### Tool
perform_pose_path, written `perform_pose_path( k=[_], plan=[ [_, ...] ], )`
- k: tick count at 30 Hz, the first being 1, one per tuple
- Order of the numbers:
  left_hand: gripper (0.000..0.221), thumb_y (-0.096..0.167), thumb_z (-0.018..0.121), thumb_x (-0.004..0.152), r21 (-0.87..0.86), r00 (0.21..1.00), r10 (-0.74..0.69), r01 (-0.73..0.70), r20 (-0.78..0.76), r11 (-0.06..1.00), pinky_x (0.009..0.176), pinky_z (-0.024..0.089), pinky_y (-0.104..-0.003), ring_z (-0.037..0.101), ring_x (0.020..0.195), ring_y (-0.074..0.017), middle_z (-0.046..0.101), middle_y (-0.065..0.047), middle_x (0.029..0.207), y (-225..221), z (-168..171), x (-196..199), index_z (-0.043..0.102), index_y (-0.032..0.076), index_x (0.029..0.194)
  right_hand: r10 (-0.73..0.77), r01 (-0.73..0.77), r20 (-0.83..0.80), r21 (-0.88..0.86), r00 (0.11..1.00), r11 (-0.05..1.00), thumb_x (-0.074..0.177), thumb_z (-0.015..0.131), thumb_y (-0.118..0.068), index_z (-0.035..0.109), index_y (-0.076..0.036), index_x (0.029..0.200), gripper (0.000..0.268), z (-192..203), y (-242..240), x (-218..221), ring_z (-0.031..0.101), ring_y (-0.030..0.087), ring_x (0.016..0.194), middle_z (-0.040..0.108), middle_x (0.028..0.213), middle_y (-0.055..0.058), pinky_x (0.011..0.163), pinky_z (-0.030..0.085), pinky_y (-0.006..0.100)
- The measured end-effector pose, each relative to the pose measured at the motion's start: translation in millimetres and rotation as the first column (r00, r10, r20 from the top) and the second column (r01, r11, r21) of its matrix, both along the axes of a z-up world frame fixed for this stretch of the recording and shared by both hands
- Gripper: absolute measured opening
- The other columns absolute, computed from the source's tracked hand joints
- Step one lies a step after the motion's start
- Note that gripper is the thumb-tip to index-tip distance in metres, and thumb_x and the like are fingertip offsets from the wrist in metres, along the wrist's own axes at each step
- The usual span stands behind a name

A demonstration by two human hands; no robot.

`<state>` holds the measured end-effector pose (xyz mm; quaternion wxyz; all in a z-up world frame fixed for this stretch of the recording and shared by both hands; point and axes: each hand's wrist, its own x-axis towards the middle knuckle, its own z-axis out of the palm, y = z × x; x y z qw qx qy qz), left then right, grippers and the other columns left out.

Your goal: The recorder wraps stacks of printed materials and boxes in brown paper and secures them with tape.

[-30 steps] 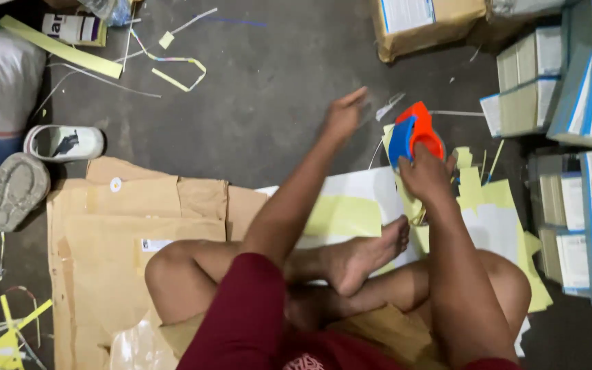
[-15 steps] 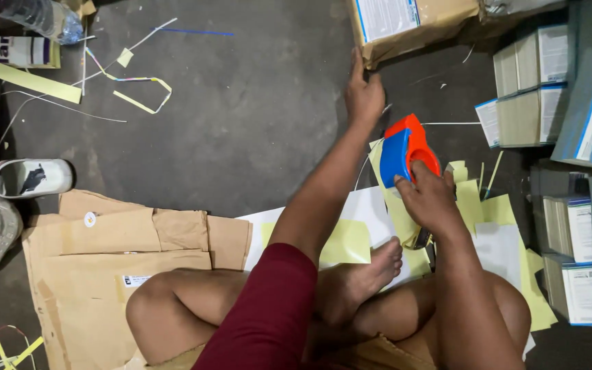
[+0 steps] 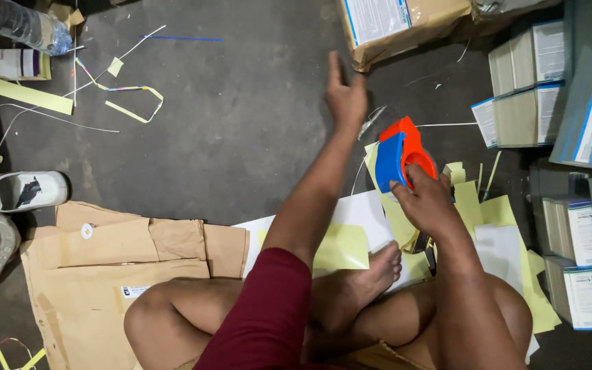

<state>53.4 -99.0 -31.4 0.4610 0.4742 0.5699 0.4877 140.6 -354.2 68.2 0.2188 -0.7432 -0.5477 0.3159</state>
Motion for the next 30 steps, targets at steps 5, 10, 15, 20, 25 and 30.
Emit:
perform_pose_path(
  k=[5,10,15,20,25,30],
  plan=[
    [0.088,0.009,0.067,0.084,0.296,0.982,-0.066,0.117,-0.18,0.948,0.122,0.039,-0.036,0.043,0.153,-0.0343,0.042,-0.026,0.164,7.9,-16.2,5.4,0.029,0.003,0.163,0.003,0.001,0.022,-0.18,1.0,0.984,0.096,0.062,-0.039,0.062,-0.004,0.1,0.035,28.1,9.7,-9.9,0.063,0.041,0.086,0.067,0.073,0.019,0.127,0.013,0.056],
    [0.1,0.017,0.072,0.077,0.05,0.845,-0.366,0.416,-0.39,0.908,0.111,0.041,-0.038,0.046,0.139,-0.0366,0.03,-0.027,0.161,46.8,-3.8,-17.8,0.015,-0.003,0.157,0.036,-0.027,0.057,-0.15,0.998,0.988,0.098,0.06,-0.039,0.062,-0.004,0.104,0.036,23.8,8.4,-7.3,0.066,0.04,0.09,0.068,0.078,0.02,0.125,0.011,0.061],
    [0.083,0.025,0.067,0.09,-0.007,0.703,-0.429,0.518,-0.567,0.856,0.114,0.043,-0.042,0.05,0.14,-0.0418,0.045,-0.03,0.155,-6.4,55.3,-67.7,0.028,-0.004,0.157,-0.017,0.027,0.096,-0.1,0.995,0.995,0.099,0.058,-0.037,0.062,-0.005,0.105,0.033,24.7,0.5,-7.2,0.066,0.04,0.095,0.071,0.085,0.019,0.118,0.01,0.066],
    [0.072,0.012,0.072,0.09,0.108,0.661,-0.617,0.715,-0.427,0.691,0.118,0.041,-0.043,0.046,0.147,-0.0395,0.046,-0.027,0.157,-154.2,91.7,-192.1,0.042,0.001,0.154,-0.01,0.001,0.067,0.123,0.998,0.992,0.1,0.058,-0.036,0.063,-0.006,0.109,0.032,70.0,-35.1,-12.3,0.067,0.039,0.097,0.07,0.09,0.019,0.119,0.012,0.065],
    [0.08,0.013,0.067,0.09,-0.104,0.372,-0.898,0.909,-0.237,0.404,0.122,0.027,-0.038,0.03,0.151,-0.0343,0.028,-0.023,0.162,-247.9,117.6,-237.4,0.02,0.002,0.154,0.016,0.033,-0.09,0.519,0.996,0.854,0.104,0.059,-0.023,0.058,-0.003,0.126,0.031,184.2,-101.2,-51.2,0.068,0.032,0.105,0.067,0.107,0.015,0.129,0.009,0.064],
    [0.106,0.014,0.054,0.09,0.178,-0.002,-0.929,0.982,0.37,0.069,0.132,0.005,-0.038,0.0,0.164,-0.0305,-0.01,-0.022,0.174,-365.3,185.5,-153.0,-0.024,0.0,0.16,-0.449,0.255,0.037,0.78,0.893,0.571,0.103,0.052,-0.017,0.039,0.008,0.142,0.048,195.0,-235.9,-53.2,0.051,0.046,0.125,0.048,0.134,0.031,0.124,0.024,0.055]
  ],
)
